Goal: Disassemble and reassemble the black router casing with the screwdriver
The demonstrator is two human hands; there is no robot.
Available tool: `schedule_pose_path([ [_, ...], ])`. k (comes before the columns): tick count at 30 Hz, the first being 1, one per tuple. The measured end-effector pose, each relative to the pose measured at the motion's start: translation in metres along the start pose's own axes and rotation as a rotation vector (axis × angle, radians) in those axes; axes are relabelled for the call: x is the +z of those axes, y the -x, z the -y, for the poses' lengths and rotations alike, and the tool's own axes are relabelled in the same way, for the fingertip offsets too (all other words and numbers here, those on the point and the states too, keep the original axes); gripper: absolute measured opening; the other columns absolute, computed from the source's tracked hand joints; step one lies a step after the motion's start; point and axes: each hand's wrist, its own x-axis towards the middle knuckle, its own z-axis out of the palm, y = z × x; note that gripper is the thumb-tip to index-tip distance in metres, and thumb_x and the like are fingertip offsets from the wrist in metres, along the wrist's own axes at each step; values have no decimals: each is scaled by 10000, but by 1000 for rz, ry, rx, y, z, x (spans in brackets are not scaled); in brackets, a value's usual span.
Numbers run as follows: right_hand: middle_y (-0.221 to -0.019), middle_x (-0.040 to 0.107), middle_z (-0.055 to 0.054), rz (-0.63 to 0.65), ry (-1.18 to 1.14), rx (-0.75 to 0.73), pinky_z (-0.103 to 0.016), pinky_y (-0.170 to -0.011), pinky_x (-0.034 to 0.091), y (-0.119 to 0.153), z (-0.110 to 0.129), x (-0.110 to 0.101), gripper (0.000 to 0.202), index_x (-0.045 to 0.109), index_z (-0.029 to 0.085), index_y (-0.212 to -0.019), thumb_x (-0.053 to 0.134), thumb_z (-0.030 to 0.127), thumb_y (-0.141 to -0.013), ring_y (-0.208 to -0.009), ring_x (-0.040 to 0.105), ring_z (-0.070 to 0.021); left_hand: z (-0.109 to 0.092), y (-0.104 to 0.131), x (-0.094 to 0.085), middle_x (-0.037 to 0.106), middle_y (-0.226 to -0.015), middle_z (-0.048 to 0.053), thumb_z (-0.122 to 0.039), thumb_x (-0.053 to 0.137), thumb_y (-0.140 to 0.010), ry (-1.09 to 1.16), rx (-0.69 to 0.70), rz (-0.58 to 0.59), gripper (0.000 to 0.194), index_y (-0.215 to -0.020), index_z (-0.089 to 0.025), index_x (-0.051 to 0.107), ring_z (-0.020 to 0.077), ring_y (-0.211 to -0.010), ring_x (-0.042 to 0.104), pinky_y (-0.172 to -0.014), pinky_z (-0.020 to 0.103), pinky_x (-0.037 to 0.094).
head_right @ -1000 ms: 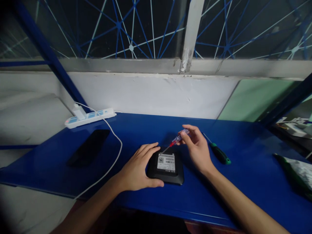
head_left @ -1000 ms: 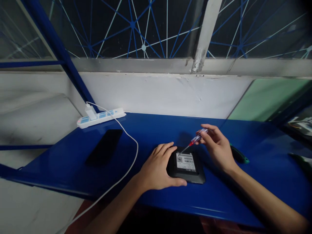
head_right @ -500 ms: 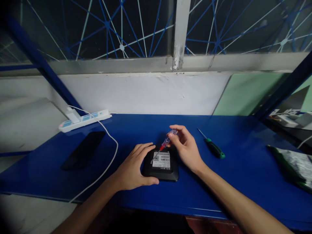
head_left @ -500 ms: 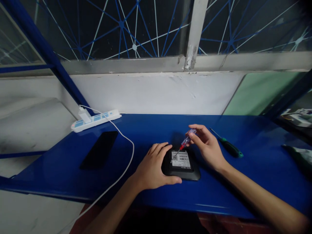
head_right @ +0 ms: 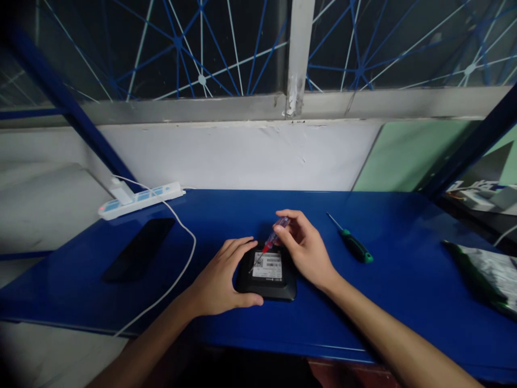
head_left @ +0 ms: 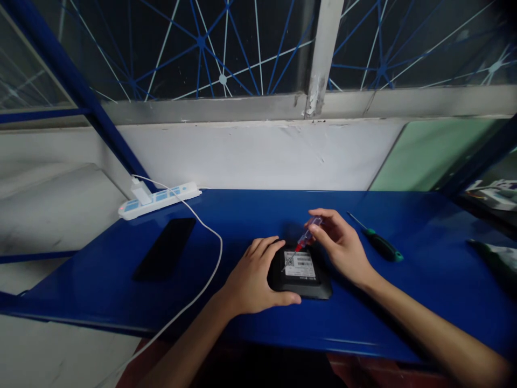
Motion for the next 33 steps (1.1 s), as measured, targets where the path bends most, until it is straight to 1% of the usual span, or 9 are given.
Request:
schedule_pose_path([
  [5,-883,665,-2,-47,21,-41,-318,-674,559,-5,0,-4,276,617,272,-1145,672,386,-899,-682,622,-140,-2,0,-2,453,-1505,170,-631,846,-630,-2,-3,4,1021,-1445,-179,427,382,-1397,394,-1138,591,380],
  [9,-842,620,14,-121,61,-60,-327,-672,561,-11,-1,-9,276,615,276,-1151,655,389,-902,-667,621,-137,-2,0,-2,464,-1497,154,-608,844,-643,9,17,-9,989,-1448,-218,423,391,-1389,404,-1112,622,392],
  [12,-856,595,14,-192,89,-77,-328,-655,561,-16,-2,-15,308,606,280,-1199,626,397,-916,-651,626,-133,0,0,-2,465,-1496,152,-609,843,-645,20,33,-24,986,-1455,-239,418,402,-1384,409,-1100,639,389],
  [16,-869,566,13,-238,159,-120,-314,-616,539,-22,-7,-25,363,581,283,-1279,603,390,-933,-618,596,-117,0,0,-2,454,-1504,158,-612,842,-648,25,23,-15,991,-1455,-230,412,398,-1387,404,-1106,637,385],
  [21,-925,559,2,-250,213,-177,-333,-630,550,-23,-12,-28,349,562,289,-1280,585,393,-948,-647,615,-127,-2,0,-4,458,-1498,163,-609,849,-647,13,11,0,991,-1448,-220,415,394,-1382,408,-1106,624,397],
  [28,-923,601,-19,-260,296,-225,-356,-668,558,-21,-12,-27,309,559,275,-1260,556,382,-970,-654,637,-139,2,0,-2,455,-1502,151,-610,843,-643,9,23,-9,995,-1458,-237,410,398,-1380,411,-1103,638,395],
  [30,-936,627,-27,-245,316,-221,-363,-686,564,-21,-12,-28,312,558,276,-1264,556,381,-971,-674,654,-148,1,0,-2,454,-1505,147,-609,849,-636,5,20,-9,1002,-1457,-238,412,399,-1381,409,-1107,637,392],
  [33,-1082,678,-56,-188,289,-196,-381,-735,586,-19,-11,-27,332,541,285,-1298,532,387,-982,-793,714,-182,0,0,-2,459,-1499,150,-594,850,-646,-4,23,-6,988,-1456,-233,414,399,-1382,406,-1105,629,400],
])
